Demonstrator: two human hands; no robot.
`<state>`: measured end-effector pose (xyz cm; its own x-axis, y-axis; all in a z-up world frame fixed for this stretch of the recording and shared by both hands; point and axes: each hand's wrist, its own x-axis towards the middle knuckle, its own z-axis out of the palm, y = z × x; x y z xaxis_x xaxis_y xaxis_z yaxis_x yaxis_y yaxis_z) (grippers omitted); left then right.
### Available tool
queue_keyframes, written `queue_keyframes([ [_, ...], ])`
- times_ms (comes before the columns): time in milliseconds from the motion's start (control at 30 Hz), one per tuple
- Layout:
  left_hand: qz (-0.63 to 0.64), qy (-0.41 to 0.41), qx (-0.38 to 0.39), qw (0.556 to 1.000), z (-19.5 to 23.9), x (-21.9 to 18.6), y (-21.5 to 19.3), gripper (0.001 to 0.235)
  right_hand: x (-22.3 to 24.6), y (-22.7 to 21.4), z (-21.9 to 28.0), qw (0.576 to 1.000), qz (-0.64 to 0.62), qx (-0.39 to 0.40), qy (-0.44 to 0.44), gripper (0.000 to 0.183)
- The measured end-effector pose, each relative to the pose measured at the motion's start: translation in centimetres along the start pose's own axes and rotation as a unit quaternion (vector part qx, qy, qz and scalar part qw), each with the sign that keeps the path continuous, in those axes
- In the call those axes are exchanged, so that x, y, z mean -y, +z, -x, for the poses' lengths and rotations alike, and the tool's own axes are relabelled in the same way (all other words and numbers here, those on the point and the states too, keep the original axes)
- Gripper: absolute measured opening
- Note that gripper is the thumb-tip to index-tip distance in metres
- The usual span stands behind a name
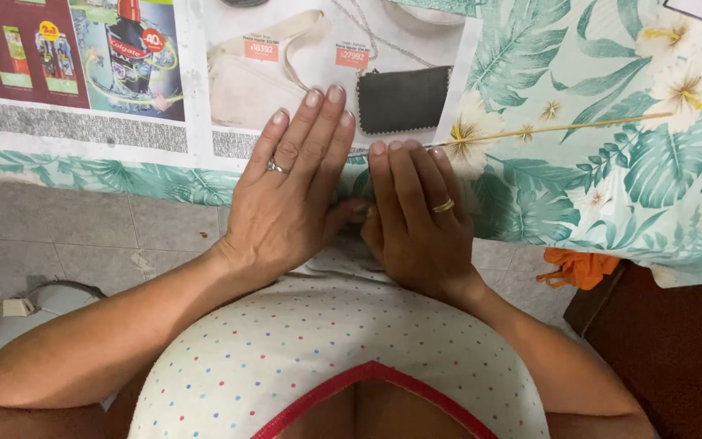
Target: Rolling magazine paper strips into thin tubes using a wooden stick and folding pages for a craft project.
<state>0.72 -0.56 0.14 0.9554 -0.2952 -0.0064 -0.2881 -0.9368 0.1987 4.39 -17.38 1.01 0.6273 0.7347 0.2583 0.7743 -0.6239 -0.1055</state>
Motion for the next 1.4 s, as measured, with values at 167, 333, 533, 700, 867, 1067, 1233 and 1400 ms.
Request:
queue_keyframes([
  [167,-0.004,-0.02,-0.006,1.0,-0.3,0.0,-0.3,0.058,0.0,0.1,-0.6,1.0,0.005,-0.001,0.007,0.04],
  [333,-0.006,-0.042,-0.017,0.999,-0.3,0.1,-0.3,0.055,0.2,0.0,-0.9,0.999,0.021,-0.025,0.029,0.038],
  [533,-0.013,-0.059,-0.02,0.998,-0.5,0.5,-0.5,0.055,0.1,0.1,-1.3,0.999,0.03,0.007,-0.011,0.043],
  [700,-0.019,-0.068,-0.024,0.997,-0.2,1.0,-0.4,0.056,0.2,0.1,-1.9,1.0,-0.001,-0.027,-0.009,0.035],
  [867,-0.036,-0.076,-0.018,0.996,0.0,1.3,-0.3,0.061,0.4,0.1,-2.1,0.999,0.019,-0.025,-0.008,0.043],
  [1067,-0.031,-0.081,-0.014,0.996,-0.1,1.8,-0.5,0.062,0.6,0.1,-2.6,0.999,0.039,-0.026,-0.023,0.047],
  [1233,-0.031,-0.084,-0.011,0.996,0.1,2.3,-0.9,0.063,0.8,-0.2,-3.3,0.999,0.039,-0.029,-0.017,0.041],
  [1400,-0.039,-0.093,-0.018,0.995,0.3,2.6,-1.2,0.068,0.8,-0.2,-3.6,0.999,0.029,-0.014,-0.011,0.042],
])
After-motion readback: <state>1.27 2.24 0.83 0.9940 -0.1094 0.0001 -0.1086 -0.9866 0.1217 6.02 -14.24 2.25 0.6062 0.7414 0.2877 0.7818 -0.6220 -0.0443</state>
